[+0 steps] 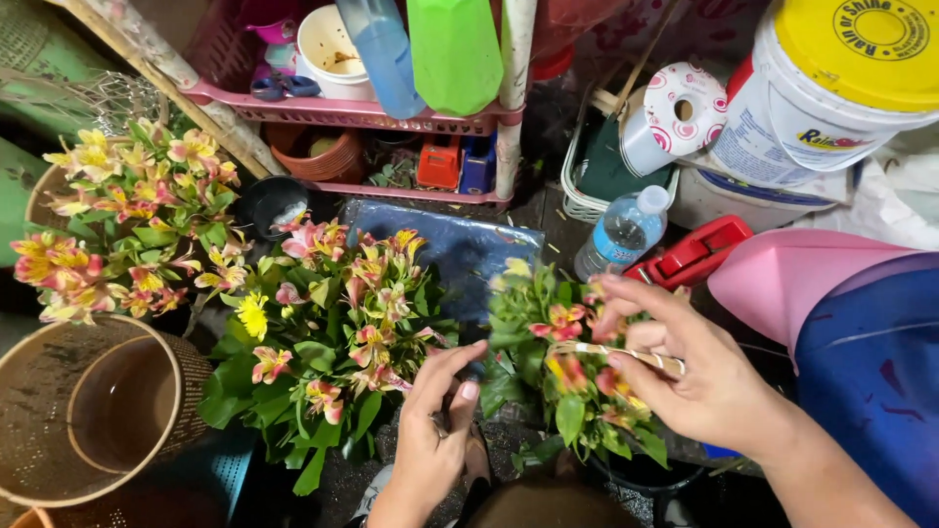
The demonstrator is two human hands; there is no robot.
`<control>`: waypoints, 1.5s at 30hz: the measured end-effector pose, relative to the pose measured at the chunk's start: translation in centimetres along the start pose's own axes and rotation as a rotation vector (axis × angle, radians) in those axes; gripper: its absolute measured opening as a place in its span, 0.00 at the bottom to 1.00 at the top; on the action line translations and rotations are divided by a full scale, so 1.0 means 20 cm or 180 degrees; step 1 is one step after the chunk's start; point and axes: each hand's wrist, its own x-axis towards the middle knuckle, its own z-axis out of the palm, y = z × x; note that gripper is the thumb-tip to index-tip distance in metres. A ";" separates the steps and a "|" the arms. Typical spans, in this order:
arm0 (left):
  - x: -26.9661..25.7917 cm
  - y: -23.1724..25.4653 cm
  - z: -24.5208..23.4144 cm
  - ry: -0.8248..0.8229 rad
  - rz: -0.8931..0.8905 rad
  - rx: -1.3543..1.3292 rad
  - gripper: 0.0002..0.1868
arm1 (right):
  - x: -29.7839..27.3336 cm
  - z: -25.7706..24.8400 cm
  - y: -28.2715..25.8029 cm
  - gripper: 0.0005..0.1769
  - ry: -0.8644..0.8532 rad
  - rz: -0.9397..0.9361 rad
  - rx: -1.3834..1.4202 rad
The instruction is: The person trims the stems of colorful flowers using shears and arranges them into a small woven basket. They repeatedly cut stems and place the flowers into the basket, adjusting the arrangement as they work.
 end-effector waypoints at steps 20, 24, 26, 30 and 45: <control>-0.11 0.04 0.13 0.0058 -0.0059 -0.0446 0.21 | -0.09 0.23 0.12 0.16 0.0994 -0.2060 -0.1738; -0.08 0.14 0.15 0.0591 0.0029 -0.1033 0.28 | -0.19 0.50 0.30 0.36 -0.1152 -0.0898 -0.1019; -0.09 0.12 0.17 0.0747 0.0021 -0.1152 0.28 | -0.17 0.57 0.31 0.43 -0.1180 0.0561 -0.1015; -0.12 0.04 0.19 0.0809 0.0171 -0.0960 0.26 | 0.01 0.68 0.00 0.32 0.0439 0.3598 0.2772; -0.40 -0.47 -0.41 0.2180 -0.1879 0.0011 0.11 | 0.39 0.98 0.10 0.15 -0.0844 0.1314 -0.0065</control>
